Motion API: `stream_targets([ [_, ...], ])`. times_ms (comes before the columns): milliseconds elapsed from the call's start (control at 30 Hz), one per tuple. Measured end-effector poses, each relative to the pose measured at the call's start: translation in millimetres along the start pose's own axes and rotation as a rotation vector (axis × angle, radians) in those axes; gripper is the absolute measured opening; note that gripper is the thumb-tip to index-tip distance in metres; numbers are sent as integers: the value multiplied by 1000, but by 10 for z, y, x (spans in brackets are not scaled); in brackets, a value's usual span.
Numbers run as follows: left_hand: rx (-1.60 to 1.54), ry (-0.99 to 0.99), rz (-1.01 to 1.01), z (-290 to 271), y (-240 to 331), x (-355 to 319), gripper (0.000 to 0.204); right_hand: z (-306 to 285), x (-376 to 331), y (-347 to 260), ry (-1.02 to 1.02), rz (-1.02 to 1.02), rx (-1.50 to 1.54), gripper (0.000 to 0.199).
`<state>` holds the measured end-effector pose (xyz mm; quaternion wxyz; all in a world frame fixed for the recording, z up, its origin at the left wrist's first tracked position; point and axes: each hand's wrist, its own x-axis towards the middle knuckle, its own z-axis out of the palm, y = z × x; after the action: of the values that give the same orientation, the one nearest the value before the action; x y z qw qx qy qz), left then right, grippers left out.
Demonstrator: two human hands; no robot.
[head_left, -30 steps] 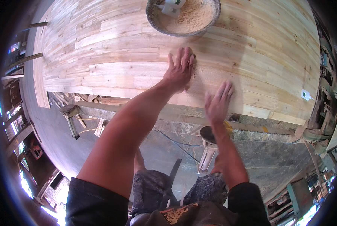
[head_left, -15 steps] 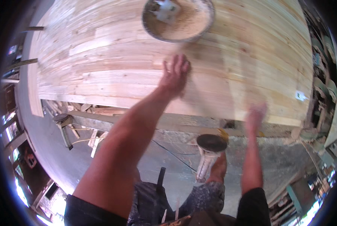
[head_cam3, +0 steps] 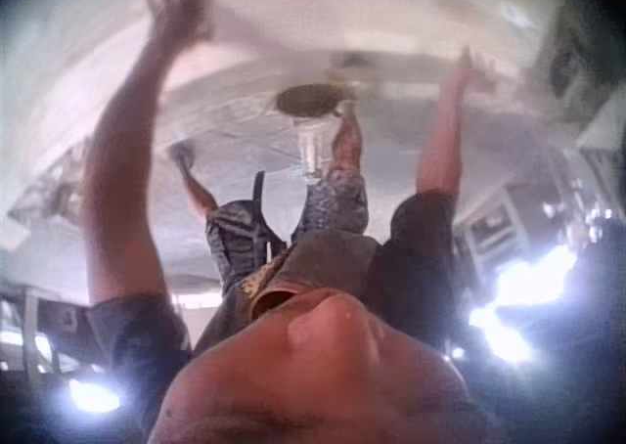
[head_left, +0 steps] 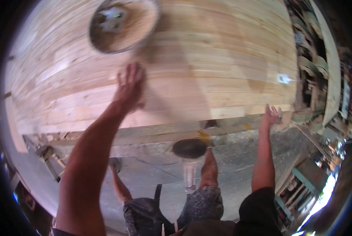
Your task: The person applies glue from a small bottle into gaps between wooden planks on a large curved board, then rubs sawdust into the glued areas to fill the gaps. The person repeats this process along the seams of the board.
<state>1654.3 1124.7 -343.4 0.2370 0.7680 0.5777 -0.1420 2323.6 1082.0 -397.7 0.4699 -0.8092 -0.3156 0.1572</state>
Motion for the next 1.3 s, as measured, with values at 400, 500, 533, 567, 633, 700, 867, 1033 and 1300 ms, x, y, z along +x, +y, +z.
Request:
stream_targets([
  [400,75,-8,19,-7,60,-21,158,778,1627,157,-46,-180,-103,138],
  [500,19,-69,-47,-92,83,-22,155,942,2111,363,-89,-185,94,106],
  [533,20,-48,-31,-115,83,-35,153,1010,2238,350,-17,-96,91,80],
  [567,-61,-79,-15,-151,57,-24,149,1040,2333,289,-76,106,242,74],
  [633,38,-51,-2,-143,61,-54,145,1113,2311,55,-125,360,368,62],
  [700,91,-47,1,-106,39,-68,145,1124,1915,-270,16,-200,-77,52],
  [867,143,59,30,11,-12,-104,143,691,-628,-1201,-675,-164,-69,34],
  [1033,176,167,16,36,7,-139,139,426,-3028,-1881,-1121,12,-357,29],
  [1300,176,30,-40,100,20,-47,152,1152,-3952,-2221,-1132,-638,-253,23],
])
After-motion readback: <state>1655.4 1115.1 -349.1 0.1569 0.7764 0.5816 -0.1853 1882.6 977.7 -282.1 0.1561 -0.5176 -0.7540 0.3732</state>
